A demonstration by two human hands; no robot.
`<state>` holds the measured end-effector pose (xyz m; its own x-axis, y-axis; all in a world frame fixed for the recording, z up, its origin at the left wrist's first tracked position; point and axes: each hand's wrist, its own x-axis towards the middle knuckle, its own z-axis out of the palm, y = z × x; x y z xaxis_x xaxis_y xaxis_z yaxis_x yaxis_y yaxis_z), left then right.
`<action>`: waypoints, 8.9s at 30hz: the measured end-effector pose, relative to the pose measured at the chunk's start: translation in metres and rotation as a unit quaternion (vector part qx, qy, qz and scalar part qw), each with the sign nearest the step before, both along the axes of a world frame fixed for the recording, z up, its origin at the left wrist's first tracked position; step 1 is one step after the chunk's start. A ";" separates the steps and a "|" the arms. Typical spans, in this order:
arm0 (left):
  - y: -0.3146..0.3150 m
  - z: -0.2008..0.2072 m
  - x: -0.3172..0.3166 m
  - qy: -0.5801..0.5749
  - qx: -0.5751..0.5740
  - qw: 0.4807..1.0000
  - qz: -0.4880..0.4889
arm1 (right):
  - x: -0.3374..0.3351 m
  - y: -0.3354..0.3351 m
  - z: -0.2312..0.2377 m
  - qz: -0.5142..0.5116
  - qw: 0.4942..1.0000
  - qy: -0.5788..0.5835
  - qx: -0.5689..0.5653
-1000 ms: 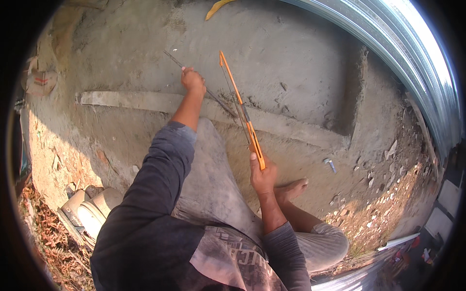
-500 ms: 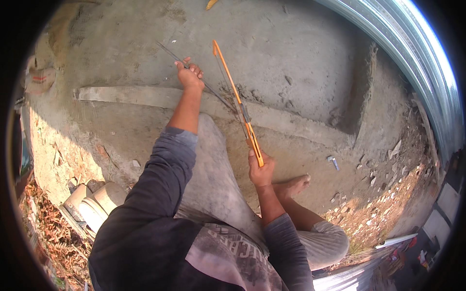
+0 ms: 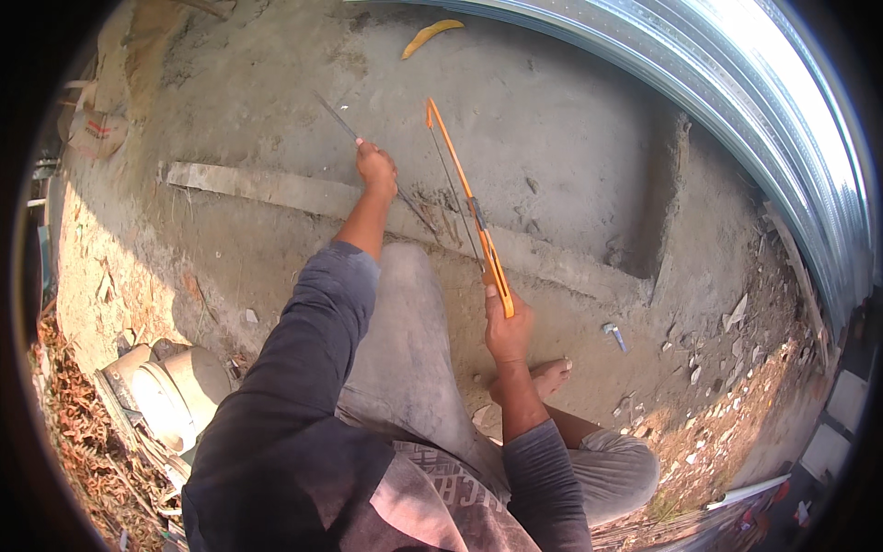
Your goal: The person saws a piece of rebar using a hacksaw while sitting on the ground in an outdoor yard.
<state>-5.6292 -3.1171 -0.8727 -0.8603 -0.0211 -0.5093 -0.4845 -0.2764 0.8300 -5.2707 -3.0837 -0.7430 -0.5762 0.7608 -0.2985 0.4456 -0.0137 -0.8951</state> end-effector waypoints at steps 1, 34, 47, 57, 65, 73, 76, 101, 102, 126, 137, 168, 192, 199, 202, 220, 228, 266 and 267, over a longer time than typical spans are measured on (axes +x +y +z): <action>0.001 0.000 -0.002 -0.005 -0.002 1.000 0.000 | -0.002 0.004 -0.002 -0.007 1.000 0.022 0.002; 0.014 0.012 0.013 -0.024 -0.246 0.968 -0.032 | -0.017 -0.028 -0.071 0.031 0.995 0.068 0.070; 0.013 0.011 0.016 0.027 -0.235 0.972 0.002 | -0.018 -0.025 -0.044 0.098 0.992 0.014 0.083; 0.009 0.009 0.015 0.046 -0.192 0.980 -0.013 | -0.013 -0.020 -0.049 0.134 0.986 0.010 0.093; 0.006 0.016 0.018 0.029 -0.205 0.978 -0.017 | 0.031 -0.033 -0.046 0.125 0.989 -0.006 0.081; 0.007 0.001 0.012 0.047 -0.181 0.982 -0.004 | -0.010 -0.026 -0.045 0.079 0.995 0.002 0.054; 0.000 -0.011 0.004 0.059 -0.186 0.981 -0.015 | 0.012 -0.038 -0.039 0.094 0.993 0.006 0.071; 0.014 0.008 0.018 0.054 -0.250 0.967 -0.010 | 0.010 -0.018 -0.046 0.119 0.988 -0.010 0.102; 0.013 0.006 0.017 0.058 -0.246 0.968 -0.012 | 0.001 -0.016 -0.051 0.121 0.987 -0.012 0.102; 0.011 0.000 0.014 0.023 -0.226 0.974 -0.015 | -0.016 -0.016 -0.058 0.120 0.986 0.028 0.109; 0.007 -0.008 0.013 0.053 -0.212 0.975 -0.040 | 0.003 -0.001 -0.058 0.181 0.976 0.008 0.125; 0.013 -0.008 0.011 0.076 -0.312 0.946 -0.049 | 0.018 -0.012 -0.069 0.183 0.970 0.054 0.150; 0.011 0.003 0.014 0.039 -0.282 0.958 -0.048 | -0.028 -0.003 -0.074 0.125 0.986 0.110 0.031; 0.015 -0.004 0.012 0.048 -0.275 0.960 0.016 | -0.020 -0.008 -0.099 0.053 0.984 0.165 -0.035; 0.014 -0.024 0.006 0.051 -0.187 0.981 0.030 | -0.022 -0.012 -0.096 0.066 0.987 0.143 0.016; -0.001 -0.076 -0.019 0.124 -0.416 0.901 0.023 | -0.012 -0.016 -0.079 0.155 0.987 0.037 0.011; 0.022 -0.009 0.017 0.089 -0.269 0.959 -0.016 | 0.053 -0.017 -0.082 0.149 0.985 0.039 0.077; 0.021 -0.066 -0.008 0.131 -0.414 0.900 0.019 | 0.023 -0.024 -0.065 0.144 0.987 0.037 0.064; 0.017 -0.073 -0.014 0.155 -0.416 0.896 0.022 | -0.006 -0.019 -0.069 0.145 0.987 0.046 0.053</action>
<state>-5.6437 -3.0998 -0.9454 -0.9467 -0.3199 -0.0388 -0.1993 0.4866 0.8506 -5.2770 -3.1030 -0.8124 -0.7952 0.5843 -0.1621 0.3336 0.1984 -0.9216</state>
